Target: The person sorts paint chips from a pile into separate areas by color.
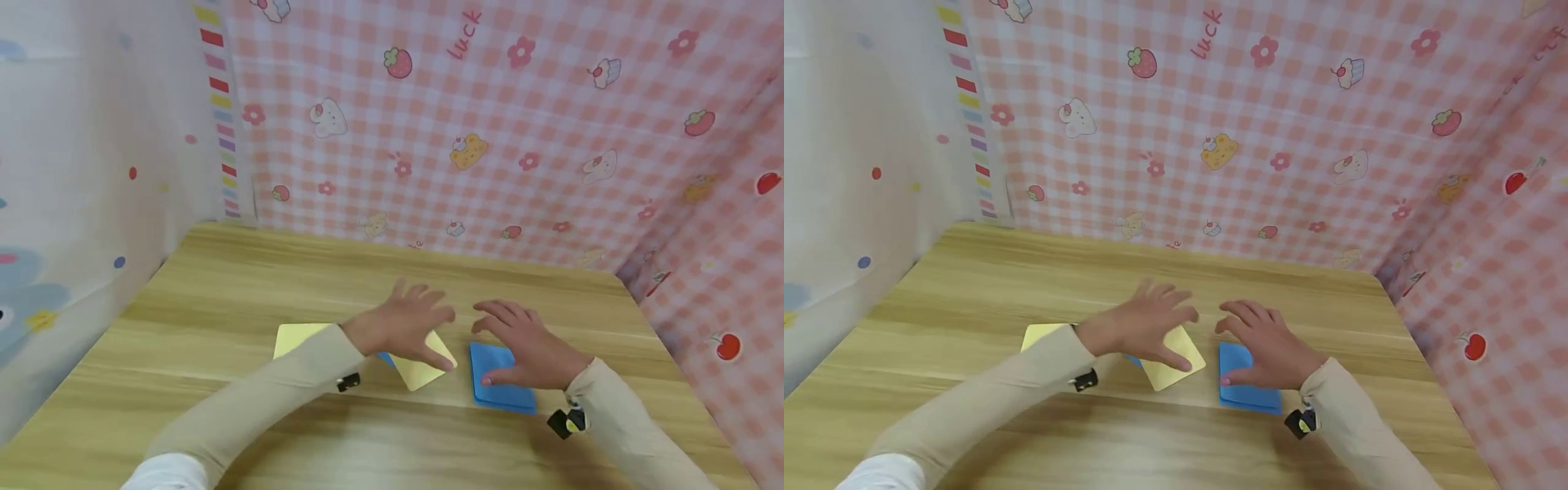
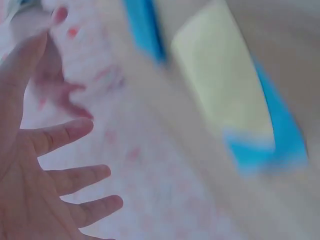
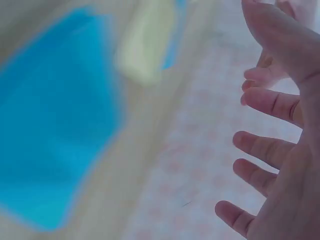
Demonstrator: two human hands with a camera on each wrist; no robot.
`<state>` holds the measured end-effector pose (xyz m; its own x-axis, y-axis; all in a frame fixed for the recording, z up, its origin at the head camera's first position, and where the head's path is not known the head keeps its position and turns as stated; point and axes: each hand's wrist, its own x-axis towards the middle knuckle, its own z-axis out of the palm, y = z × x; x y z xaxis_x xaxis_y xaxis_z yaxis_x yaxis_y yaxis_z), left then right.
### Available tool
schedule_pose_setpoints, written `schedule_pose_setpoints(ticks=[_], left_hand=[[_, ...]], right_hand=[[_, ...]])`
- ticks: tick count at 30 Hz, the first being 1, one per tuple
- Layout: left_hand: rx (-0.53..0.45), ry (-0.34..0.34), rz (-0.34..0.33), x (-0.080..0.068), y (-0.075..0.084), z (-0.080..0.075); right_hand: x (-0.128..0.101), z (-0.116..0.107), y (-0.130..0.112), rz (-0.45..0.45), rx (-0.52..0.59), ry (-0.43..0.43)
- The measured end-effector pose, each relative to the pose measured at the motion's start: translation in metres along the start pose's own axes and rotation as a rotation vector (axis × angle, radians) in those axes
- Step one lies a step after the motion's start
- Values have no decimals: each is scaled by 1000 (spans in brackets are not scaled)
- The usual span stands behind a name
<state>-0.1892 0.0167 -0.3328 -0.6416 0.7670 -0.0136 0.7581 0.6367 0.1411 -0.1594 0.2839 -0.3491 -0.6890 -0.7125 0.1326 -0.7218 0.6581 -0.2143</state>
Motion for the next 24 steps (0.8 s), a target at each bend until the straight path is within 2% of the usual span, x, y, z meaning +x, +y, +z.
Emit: schedule_pose_setpoints(ticks=[3, 5, 8, 13, 16, 20, 24], left_hand=[[-8, 120, -28, -27, -22, -17], [-16, 143, -43, -38, -29, -19], [-10, 73, -75, -39, -28, -9], [60, -181, -185, -23, -13, 15], [108, -271, -238, -15, -7, 29], [143, -278, -269, -12, -4, 41], [158, -236, -242, -14, -14, 47]], right_hand=[[21, -16, -12, -76, -49, 20], [32, -20, -14, -108, -66, 4], [43, -14, -13, -110, -43, -68], [66, 17, -5, -53, 3, -258], [78, 38, -2, -7, 29, -362], [84, 56, -5, 61, 78, -405], [83, 63, -16, 48, 57, -379]])
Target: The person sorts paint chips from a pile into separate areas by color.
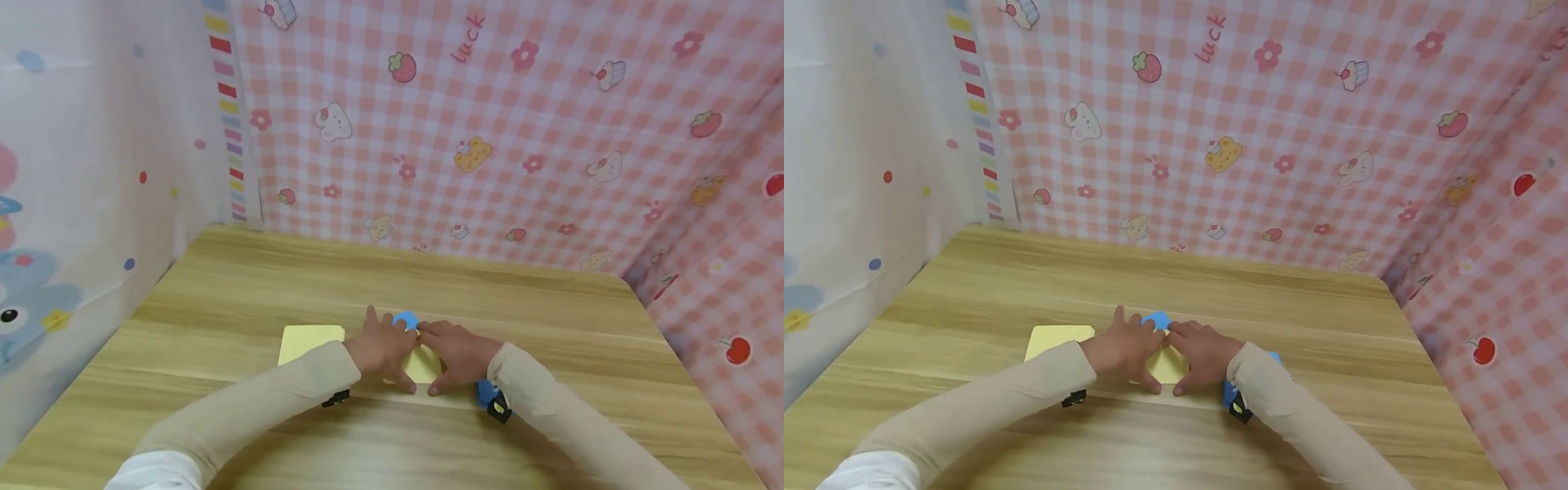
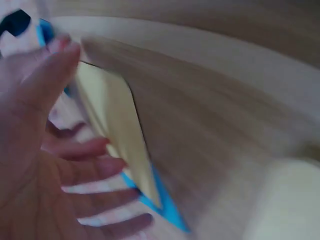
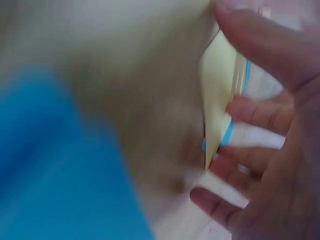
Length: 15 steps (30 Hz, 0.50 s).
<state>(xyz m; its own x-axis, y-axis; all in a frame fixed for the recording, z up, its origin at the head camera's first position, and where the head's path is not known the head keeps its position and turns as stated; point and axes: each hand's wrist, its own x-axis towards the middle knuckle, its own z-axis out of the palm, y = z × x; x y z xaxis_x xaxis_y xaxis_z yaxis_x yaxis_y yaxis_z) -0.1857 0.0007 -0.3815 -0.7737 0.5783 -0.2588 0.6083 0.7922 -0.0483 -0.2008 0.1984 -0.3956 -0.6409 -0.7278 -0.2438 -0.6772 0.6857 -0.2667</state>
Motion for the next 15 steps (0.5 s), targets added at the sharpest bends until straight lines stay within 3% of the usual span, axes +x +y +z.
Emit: schedule_pose_setpoints(ticks=[4, 10, 15], left_hand=[[-34, 45, 56, 0, -13, 8], [-78, 102, 137, -1, -21, 11], [-145, 134, 151, -7, -30, -1]], right_hand=[[-1, 3, -10, -42, -37, 29], [1, 7, -11, -90, 11, 122], [4, 4, -12, -76, 44, 180]])
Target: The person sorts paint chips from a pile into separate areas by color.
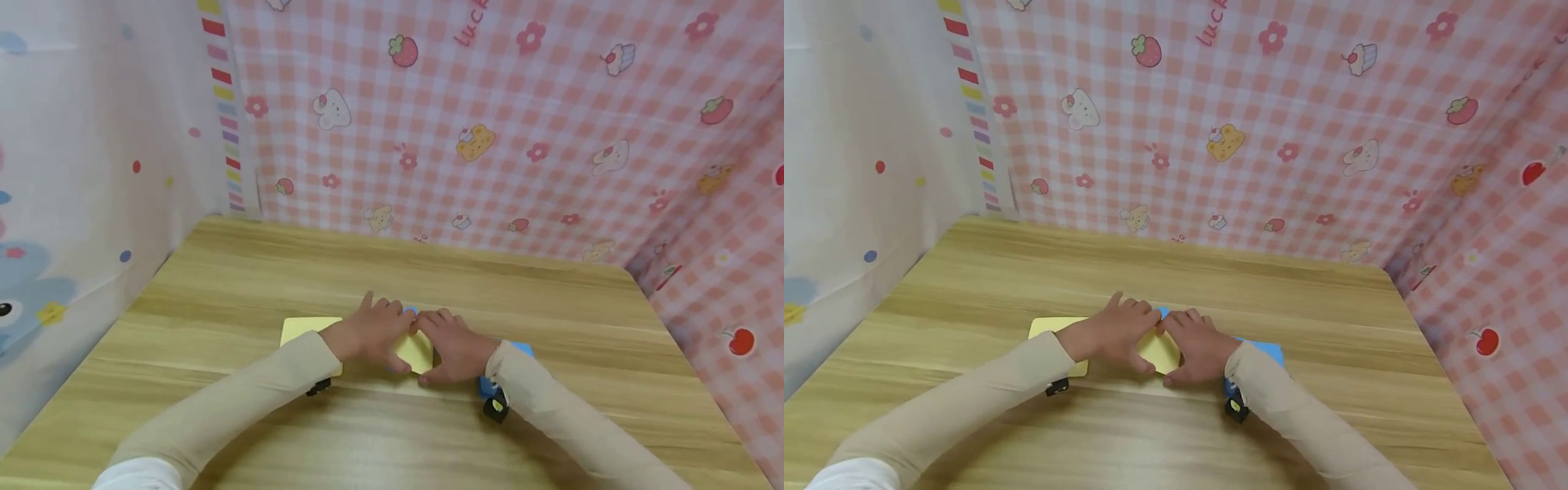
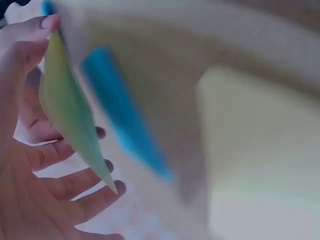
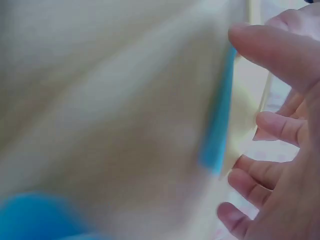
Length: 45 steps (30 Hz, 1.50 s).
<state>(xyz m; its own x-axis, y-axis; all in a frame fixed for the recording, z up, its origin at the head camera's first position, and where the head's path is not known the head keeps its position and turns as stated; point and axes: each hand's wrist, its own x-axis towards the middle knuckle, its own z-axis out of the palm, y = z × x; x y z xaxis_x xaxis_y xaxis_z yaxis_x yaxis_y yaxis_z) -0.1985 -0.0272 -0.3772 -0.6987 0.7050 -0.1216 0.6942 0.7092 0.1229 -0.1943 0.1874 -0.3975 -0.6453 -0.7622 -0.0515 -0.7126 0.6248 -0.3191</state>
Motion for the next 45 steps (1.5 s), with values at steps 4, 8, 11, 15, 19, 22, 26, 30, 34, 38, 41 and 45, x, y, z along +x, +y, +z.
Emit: schedule_pose_setpoints(ticks=[4, 8, 11, 15, 19, 22, 26, 30, 34, 38, 41, 45], left_hand=[[-21, 58, 30, -20, -20, -33], [-124, 120, 89, -57, -53, -52], [-206, 149, 99, -82, -74, -40], [-233, 152, 106, -94, -88, 1], [-290, 72, 66, -96, -87, 32], [-302, 22, 11, -96, -84, 32], [-268, 54, 37, -88, -74, 4], [-239, 93, 83, -67, -54, -34], [-203, 5, 42, -46, -33, -49], [-120, -112, -67, -30, -17, -31], [-19, -155, -122, -18, -8, -10], [142, -118, -127, -9, 2, 11]], right_hand=[[16, -27, -12, -31, 19, 59], [40, -44, -31, -112, 53, 79], [61, -37, -40, -166, 32, 43], [75, -7, -41, -138, -36, -61], [73, 19, -37, -104, -46, -158], [69, 21, -35, -115, -34, -154], [52, -10, -29, -98, 3, -78], [21, -49, -13, -62, 14, 9], [-3, -59, 4, -5, -7, -1], [-1, -44, 15, 34, -24, -92], [12, -30, 20, 41, -53, -169], [25, -16, 17, 48, -81, -227]])
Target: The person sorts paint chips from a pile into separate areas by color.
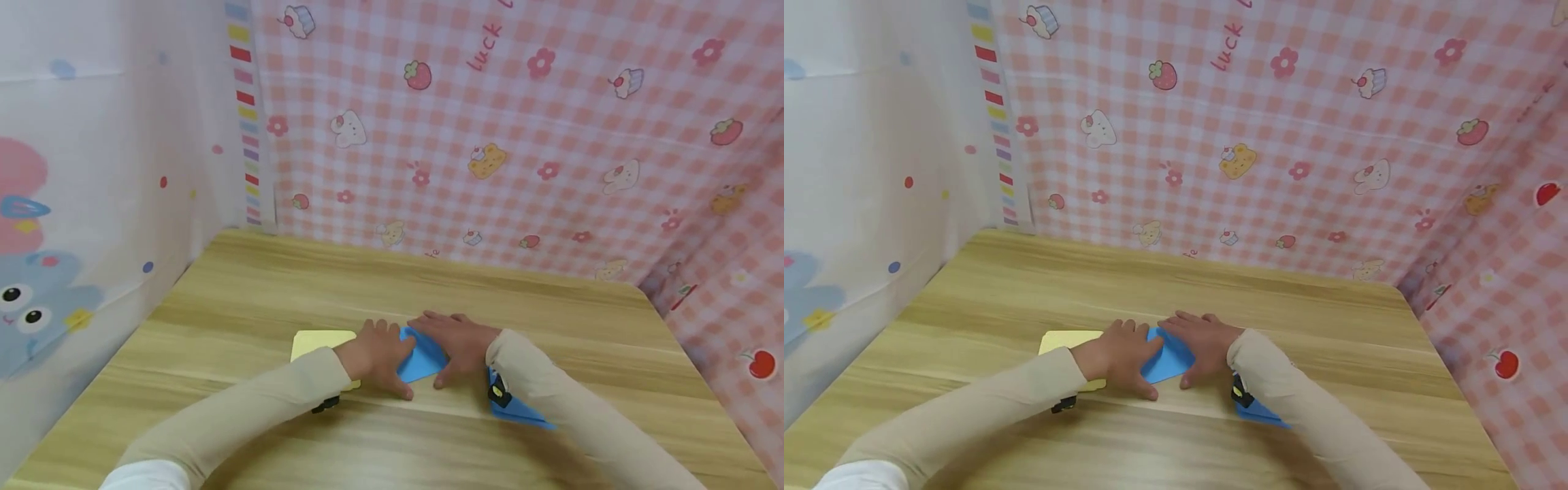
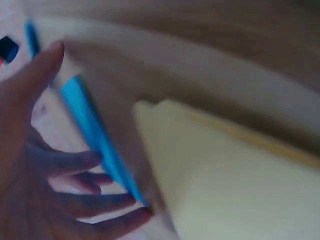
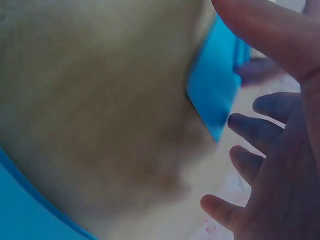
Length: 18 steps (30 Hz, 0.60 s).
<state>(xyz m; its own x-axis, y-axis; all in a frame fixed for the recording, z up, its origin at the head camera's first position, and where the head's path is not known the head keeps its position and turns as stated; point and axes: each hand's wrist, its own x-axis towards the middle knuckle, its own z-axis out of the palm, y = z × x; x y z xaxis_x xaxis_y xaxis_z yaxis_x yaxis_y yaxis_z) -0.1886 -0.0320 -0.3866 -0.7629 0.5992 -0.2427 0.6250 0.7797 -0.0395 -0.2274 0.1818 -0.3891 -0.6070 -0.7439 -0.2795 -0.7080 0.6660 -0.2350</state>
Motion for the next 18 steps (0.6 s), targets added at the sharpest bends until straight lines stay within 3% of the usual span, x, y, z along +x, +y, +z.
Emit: schedule_pose_setpoints(ticks=[3, 8, 14, 18], left_hand=[[28, 63, 6, 4, 2, 7], [-58, 140, 77, 7, -14, 11], [-253, 124, 155, 11, -33, 15], [-309, 106, 200, 15, -39, 14]], right_hand=[[0, 7, -4, 0, -21, 9], [-3, 11, -7, -8, -7, 64], [3, 14, -6, 14, 45, 87], [6, 13, -3, 30, 65, 98]])
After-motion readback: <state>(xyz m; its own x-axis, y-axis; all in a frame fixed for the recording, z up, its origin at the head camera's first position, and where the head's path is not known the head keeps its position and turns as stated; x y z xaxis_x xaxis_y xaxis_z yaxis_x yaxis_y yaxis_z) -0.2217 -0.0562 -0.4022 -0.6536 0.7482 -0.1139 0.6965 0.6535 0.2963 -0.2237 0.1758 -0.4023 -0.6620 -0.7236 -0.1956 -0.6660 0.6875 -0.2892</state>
